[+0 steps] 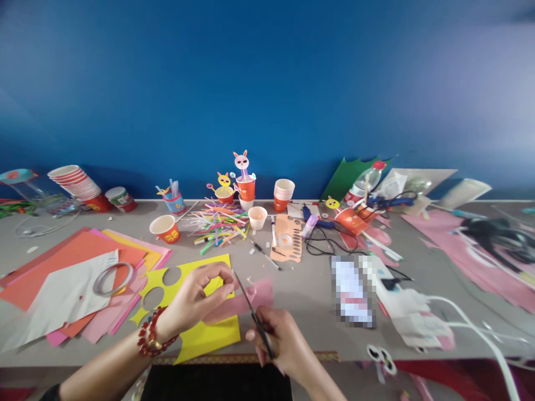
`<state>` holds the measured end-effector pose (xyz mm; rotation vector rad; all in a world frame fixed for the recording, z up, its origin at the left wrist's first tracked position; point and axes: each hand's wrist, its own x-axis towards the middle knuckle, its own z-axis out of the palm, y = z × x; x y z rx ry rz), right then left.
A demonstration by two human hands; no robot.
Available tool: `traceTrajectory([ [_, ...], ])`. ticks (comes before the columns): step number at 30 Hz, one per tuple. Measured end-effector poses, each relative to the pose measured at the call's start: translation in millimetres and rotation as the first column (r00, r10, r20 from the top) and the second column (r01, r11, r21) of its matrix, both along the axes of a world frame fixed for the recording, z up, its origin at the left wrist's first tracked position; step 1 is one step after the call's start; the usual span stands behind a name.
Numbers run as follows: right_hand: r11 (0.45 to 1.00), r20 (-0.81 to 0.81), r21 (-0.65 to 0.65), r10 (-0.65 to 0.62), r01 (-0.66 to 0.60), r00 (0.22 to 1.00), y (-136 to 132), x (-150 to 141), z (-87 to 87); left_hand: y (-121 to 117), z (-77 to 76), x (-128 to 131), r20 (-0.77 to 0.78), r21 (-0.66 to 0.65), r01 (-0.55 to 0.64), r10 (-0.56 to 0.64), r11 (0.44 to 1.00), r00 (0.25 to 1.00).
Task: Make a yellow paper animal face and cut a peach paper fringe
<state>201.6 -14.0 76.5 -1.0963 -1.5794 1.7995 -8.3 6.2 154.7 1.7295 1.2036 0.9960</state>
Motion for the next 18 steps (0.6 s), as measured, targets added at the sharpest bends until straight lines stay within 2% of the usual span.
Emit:
traceTrajectory([
  [3,0.999,0.043,-0.007,-0.042,0.042,0.998,3,6,2.1,3,-4.5,-2,0.060,-0.061,-0.013,0.017,0.998,0.998],
  [5,0.997,0.075,0.032,-0.069,0.067,0.995,6,12,4.6,5,-9.2,-3,0.174,-0.122,0.004,0.017,0.992,0.985],
  [8,0.978,0.098,0.139,-0.169,0.155,0.981,16,21,4.5,7,-16.8,-3,0.375,-0.231,0.056,0.036,0.971,0.926],
  [11,0.920,0.165,0.305,-0.306,0.246,0.938,28,27,-2.1,8,-23.7,-3,0.495,-0.285,0.092,0.065,0.954,0.866],
  [15,0.848,0.247,0.488,-0.362,0.207,0.899,38,23,-13.7,7,-30.6,-3,0.573,-0.305,0.097,0.101,0.947,0.813],
  [18,0.804,0.296,0.588,-0.317,0.090,0.901,38,12,-20.9,7,-33.1,-10,0.601,-0.321,0.042,0.170,0.946,0.781],
])
